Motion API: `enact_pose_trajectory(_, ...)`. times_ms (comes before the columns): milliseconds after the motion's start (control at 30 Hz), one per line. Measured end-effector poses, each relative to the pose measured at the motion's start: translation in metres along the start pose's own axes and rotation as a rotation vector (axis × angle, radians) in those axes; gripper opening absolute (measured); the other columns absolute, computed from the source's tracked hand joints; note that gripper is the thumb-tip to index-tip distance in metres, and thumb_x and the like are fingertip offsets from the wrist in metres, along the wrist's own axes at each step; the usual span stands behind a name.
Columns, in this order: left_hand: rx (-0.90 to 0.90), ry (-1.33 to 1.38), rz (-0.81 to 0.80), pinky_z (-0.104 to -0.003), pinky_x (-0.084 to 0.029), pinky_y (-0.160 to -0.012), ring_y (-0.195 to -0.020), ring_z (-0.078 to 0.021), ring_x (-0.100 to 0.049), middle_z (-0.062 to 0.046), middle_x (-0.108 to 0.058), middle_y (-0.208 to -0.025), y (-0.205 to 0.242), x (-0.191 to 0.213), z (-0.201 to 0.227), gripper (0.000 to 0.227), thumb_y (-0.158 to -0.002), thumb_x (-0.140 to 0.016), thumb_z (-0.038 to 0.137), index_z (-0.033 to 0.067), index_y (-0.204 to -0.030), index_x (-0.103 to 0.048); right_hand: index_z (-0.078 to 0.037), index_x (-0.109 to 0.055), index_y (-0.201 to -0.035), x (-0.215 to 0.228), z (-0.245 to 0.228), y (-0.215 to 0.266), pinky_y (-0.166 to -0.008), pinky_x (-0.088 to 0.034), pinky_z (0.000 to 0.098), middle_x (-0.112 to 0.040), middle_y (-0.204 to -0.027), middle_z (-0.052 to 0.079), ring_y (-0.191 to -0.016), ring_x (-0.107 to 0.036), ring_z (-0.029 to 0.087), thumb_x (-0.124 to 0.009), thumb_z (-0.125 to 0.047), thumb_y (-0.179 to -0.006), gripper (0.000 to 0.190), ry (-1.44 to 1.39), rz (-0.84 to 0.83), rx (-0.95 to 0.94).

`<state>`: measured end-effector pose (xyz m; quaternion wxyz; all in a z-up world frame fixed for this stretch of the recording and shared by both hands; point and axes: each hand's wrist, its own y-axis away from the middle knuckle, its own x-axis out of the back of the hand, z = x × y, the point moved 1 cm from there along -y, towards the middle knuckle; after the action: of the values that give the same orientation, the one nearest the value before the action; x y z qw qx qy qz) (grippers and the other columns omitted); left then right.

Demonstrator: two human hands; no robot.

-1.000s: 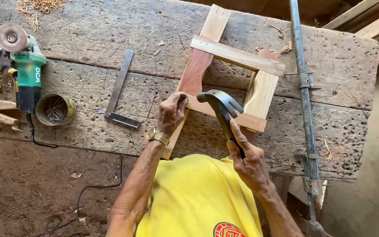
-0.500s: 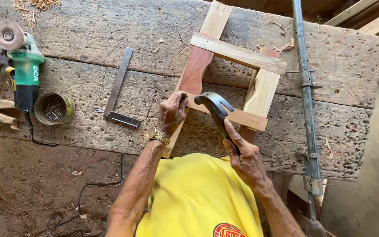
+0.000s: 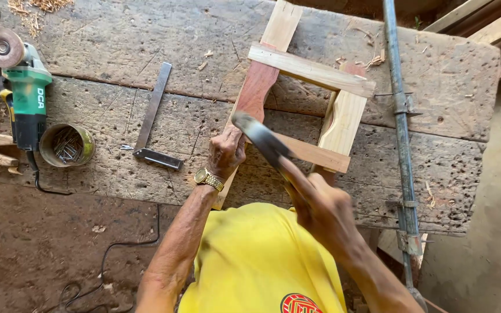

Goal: The person assembles a small wooden frame by hammering nails into pre-drilled holes and then uses a pipe clamp to secure the joints. They repeatedly reposition and tighten the clamp to ensure the frame is stable.

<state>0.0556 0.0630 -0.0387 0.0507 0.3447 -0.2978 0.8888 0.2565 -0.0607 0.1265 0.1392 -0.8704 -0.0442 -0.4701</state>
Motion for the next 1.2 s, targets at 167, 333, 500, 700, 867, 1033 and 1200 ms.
enact_pose_trajectory(167,0.021,0.018,0.074,-0.037,-0.047,-0.050,-0.054,-0.0275,-0.057,-0.016,-0.070,-0.091,-0.014,0.012,0.017,0.016,-0.090,-0.066,0.002,-0.0010,-0.105,-0.068,-0.025,-0.047,-0.154,0.018,0.000,-0.016,-0.047,-0.037,0.0385,-0.053,-0.067,0.003,-0.047,-0.041,0.016,-0.071,-0.008,-0.094,0.068,0.014,-0.048,-0.077)
enact_pose_trajectory(333,0.010,0.026,0.038,-0.034,-0.051,-0.052,-0.057,-0.0226,-0.062,-0.012,-0.073,-0.091,-0.003,0.014,0.012,0.016,-0.089,-0.068,-0.001,0.0015,-0.105,-0.066,-0.009,-0.051,-0.146,0.049,-0.035,-0.004,-0.064,-0.053,0.0310,-0.074,-0.096,0.005,-0.060,-0.055,0.015,-0.064,-0.005,-0.098,0.050,-0.242,0.149,0.005)
enact_pose_trajectory(500,-0.023,-0.079,0.028,-0.029,-0.040,-0.039,-0.044,-0.0143,-0.044,-0.008,-0.064,-0.072,-0.002,0.003,0.001,0.015,-0.092,-0.067,0.004,-0.0013,-0.106,-0.069,-0.038,-0.027,-0.161,-0.034,0.028,0.000,-0.031,-0.038,0.0223,-0.059,-0.062,-0.002,-0.040,-0.043,0.010,-0.067,-0.016,-0.102,0.075,0.151,-0.173,-0.123)
enact_pose_trajectory(700,0.082,-0.036,0.026,-0.027,-0.059,-0.053,-0.061,-0.0185,-0.067,-0.014,-0.075,-0.087,-0.001,0.004,-0.001,0.012,-0.092,-0.071,0.006,-0.0005,-0.102,-0.069,-0.022,-0.049,-0.150,0.004,0.001,0.064,-0.051,-0.053,0.0339,-0.080,-0.110,0.011,-0.060,-0.069,0.017,-0.072,0.000,-0.084,0.072,-0.177,0.153,-0.321)
enact_pose_trajectory(867,0.402,0.134,0.115,-0.030,-0.057,-0.058,-0.061,-0.0181,-0.067,-0.010,-0.075,-0.079,-0.020,0.023,0.015,0.004,-0.091,-0.069,0.003,0.0002,-0.094,-0.068,-0.020,-0.041,-0.157,0.000,0.018,0.159,-0.048,-0.055,0.0290,-0.071,-0.114,0.010,-0.059,-0.069,0.015,-0.064,-0.016,-0.095,0.067,-0.138,0.222,-0.671)
enact_pose_trajectory(1033,0.255,0.191,0.104,-0.029,-0.062,-0.058,-0.066,-0.0226,-0.072,-0.018,-0.075,-0.087,-0.019,-0.008,0.058,0.011,-0.091,-0.072,0.003,-0.0048,-0.096,-0.067,-0.013,-0.049,-0.156,0.009,0.002,0.210,-0.047,-0.042,0.0318,-0.062,-0.063,0.007,-0.051,-0.053,0.017,-0.057,-0.006,-0.096,0.061,-0.199,0.319,-1.055)
enact_pose_trajectory(1200,-0.043,0.604,-0.317,-0.035,-0.054,-0.065,-0.069,-0.0240,-0.066,-0.013,-0.072,-0.092,-0.026,-0.067,0.145,0.011,-0.090,-0.066,-0.001,-0.0018,-0.101,-0.065,-0.016,-0.050,-0.153,0.012,0.007,0.227,-0.044,-0.044,0.0342,-0.064,-0.058,0.005,-0.045,-0.053,0.017,-0.061,-0.017,-0.096,0.058,-0.113,0.301,-1.057)
